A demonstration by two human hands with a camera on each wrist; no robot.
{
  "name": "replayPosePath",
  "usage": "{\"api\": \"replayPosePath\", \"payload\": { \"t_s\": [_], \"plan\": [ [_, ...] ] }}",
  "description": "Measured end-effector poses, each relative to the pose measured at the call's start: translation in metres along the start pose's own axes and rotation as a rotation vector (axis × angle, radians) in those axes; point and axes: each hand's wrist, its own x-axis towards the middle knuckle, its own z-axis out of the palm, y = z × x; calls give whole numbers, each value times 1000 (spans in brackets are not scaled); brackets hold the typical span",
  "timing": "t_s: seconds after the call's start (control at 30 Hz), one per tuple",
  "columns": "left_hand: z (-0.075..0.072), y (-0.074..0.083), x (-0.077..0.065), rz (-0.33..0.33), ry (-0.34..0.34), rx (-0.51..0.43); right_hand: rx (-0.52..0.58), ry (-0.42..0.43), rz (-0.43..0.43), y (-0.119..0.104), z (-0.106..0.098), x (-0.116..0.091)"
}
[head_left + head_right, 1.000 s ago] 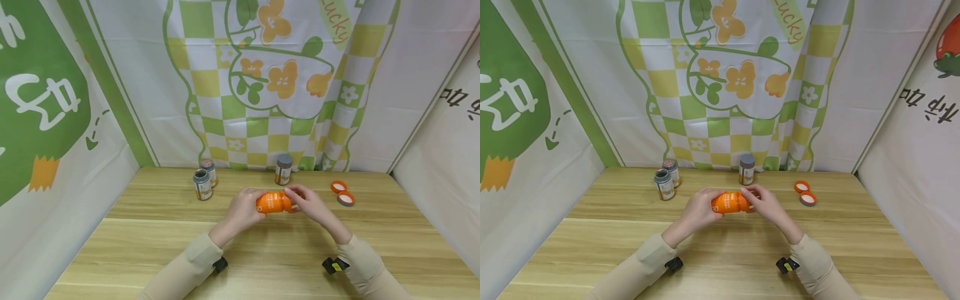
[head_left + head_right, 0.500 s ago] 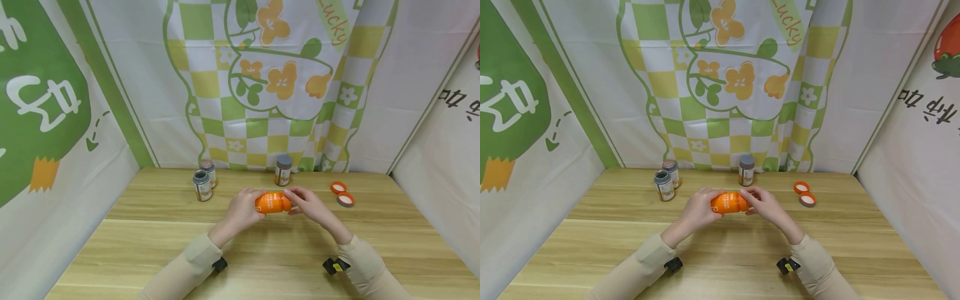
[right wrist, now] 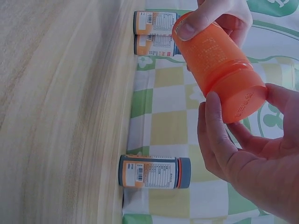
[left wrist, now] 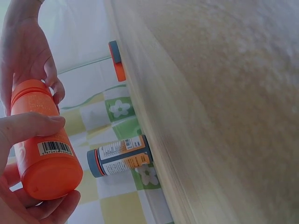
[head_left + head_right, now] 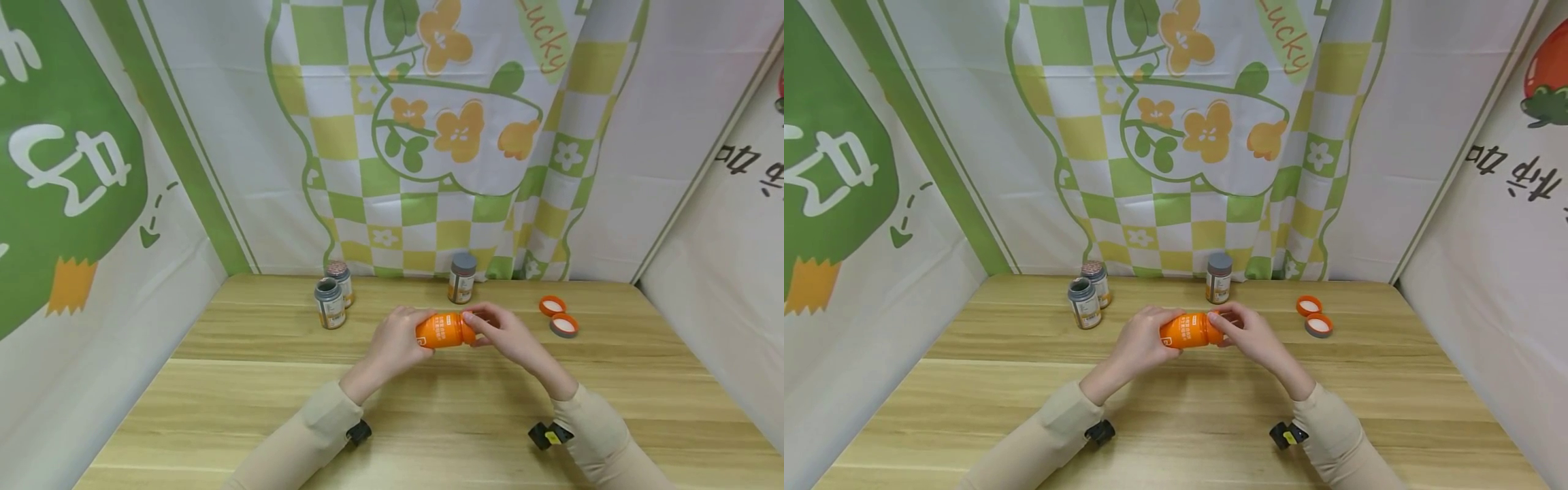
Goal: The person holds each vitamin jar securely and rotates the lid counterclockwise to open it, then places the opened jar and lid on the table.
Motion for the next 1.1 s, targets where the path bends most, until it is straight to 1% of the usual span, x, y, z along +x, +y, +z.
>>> {"api": "replayPosePath", "payload": {
  "t_s": [0.6, 0.83, 0.97, 1.1],
  "plan": [
    [0, 0, 0, -1, -10, -21, -67, 23, -117, 1, -2, -1],
    [-1, 0, 0, -4, -10, -33, -111, 29, -155, 1, -4, -1],
    [0, -1, 0, 2, -6, -41, -120, 21, -175, 2, -4, -1],
    [2, -2, 0, 22, 12, -33, -122, 16, -186, 2, -5, -2]
  ]
}}
